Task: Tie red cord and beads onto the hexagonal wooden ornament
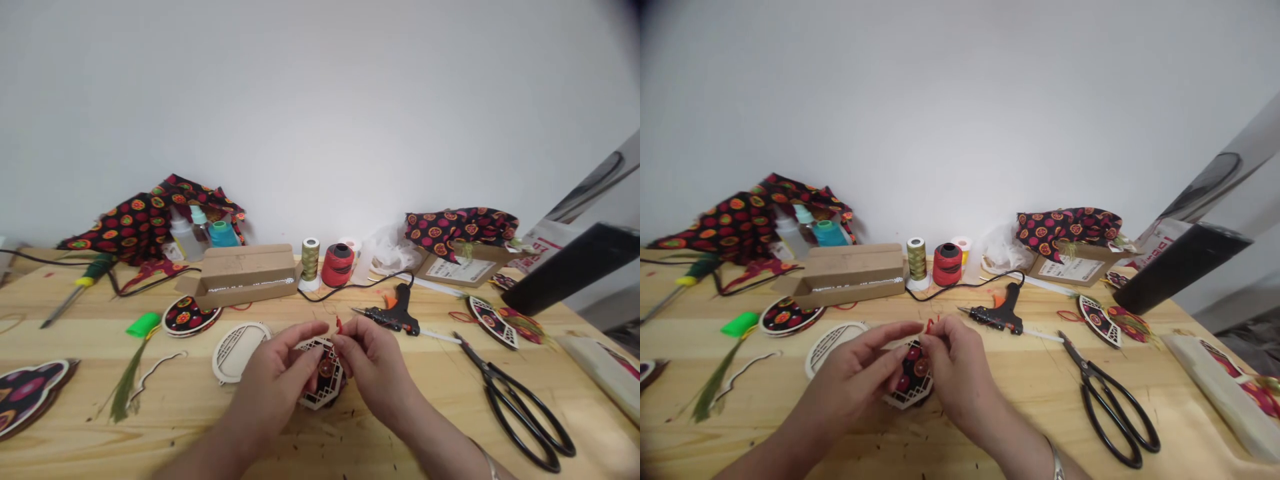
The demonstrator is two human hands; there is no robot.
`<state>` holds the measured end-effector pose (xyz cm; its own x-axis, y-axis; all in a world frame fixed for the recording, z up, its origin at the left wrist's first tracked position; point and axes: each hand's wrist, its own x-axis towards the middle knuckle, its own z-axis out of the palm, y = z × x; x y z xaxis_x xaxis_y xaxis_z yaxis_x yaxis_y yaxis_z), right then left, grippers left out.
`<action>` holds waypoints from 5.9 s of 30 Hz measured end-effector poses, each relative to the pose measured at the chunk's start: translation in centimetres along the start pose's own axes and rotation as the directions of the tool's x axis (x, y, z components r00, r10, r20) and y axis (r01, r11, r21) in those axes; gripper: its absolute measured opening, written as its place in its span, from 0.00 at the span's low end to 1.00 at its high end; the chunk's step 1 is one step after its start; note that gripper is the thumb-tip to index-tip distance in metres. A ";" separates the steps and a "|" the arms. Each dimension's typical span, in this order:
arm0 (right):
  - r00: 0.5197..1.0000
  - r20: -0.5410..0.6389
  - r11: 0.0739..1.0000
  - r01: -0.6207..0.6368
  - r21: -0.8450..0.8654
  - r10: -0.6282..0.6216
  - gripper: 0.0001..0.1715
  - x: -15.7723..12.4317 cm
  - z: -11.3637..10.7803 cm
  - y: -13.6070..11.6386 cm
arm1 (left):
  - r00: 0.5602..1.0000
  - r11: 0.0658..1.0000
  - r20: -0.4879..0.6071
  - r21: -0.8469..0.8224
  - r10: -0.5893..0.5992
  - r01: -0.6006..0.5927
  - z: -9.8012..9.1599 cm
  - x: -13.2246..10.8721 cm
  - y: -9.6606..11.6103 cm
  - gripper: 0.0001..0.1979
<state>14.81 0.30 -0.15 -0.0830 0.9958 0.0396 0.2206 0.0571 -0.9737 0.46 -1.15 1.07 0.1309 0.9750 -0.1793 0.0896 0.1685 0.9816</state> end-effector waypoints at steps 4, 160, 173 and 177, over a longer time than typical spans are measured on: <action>1.000 0.025 1.000 0.003 -0.022 -0.003 0.07 -0.2 0.1 -0.2 | 0.990 0.991 0.109 -0.089 -0.089 0.099 0.4 0.2 0.0 0.19; 0.983 -0.013 0.918 0.167 -0.359 -0.183 0.08 0.1 -0.4 -0.6 | 0.994 0.976 0.045 -0.190 -0.102 0.108 0.2 0.5 0.2 0.07; 0.936 -0.011 0.841 0.311 -0.443 -0.352 0.08 0.0 -0.7 -0.1 | 0.997 0.984 0.002 -0.161 -0.075 0.075 0.0 0.4 0.2 0.06; 0.925 -0.013 0.833 0.335 -0.440 -0.379 0.08 -0.1 -0.7 -0.3 | 0.995 0.984 0.037 -0.151 -0.088 0.093 0.0 0.6 0.0 0.07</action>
<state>15.43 0.27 0.28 -0.1480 0.9007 0.4084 0.5839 0.4129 -0.6990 0.56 -0.60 0.98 0.1589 0.9503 -0.2676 -0.0485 0.2782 0.9593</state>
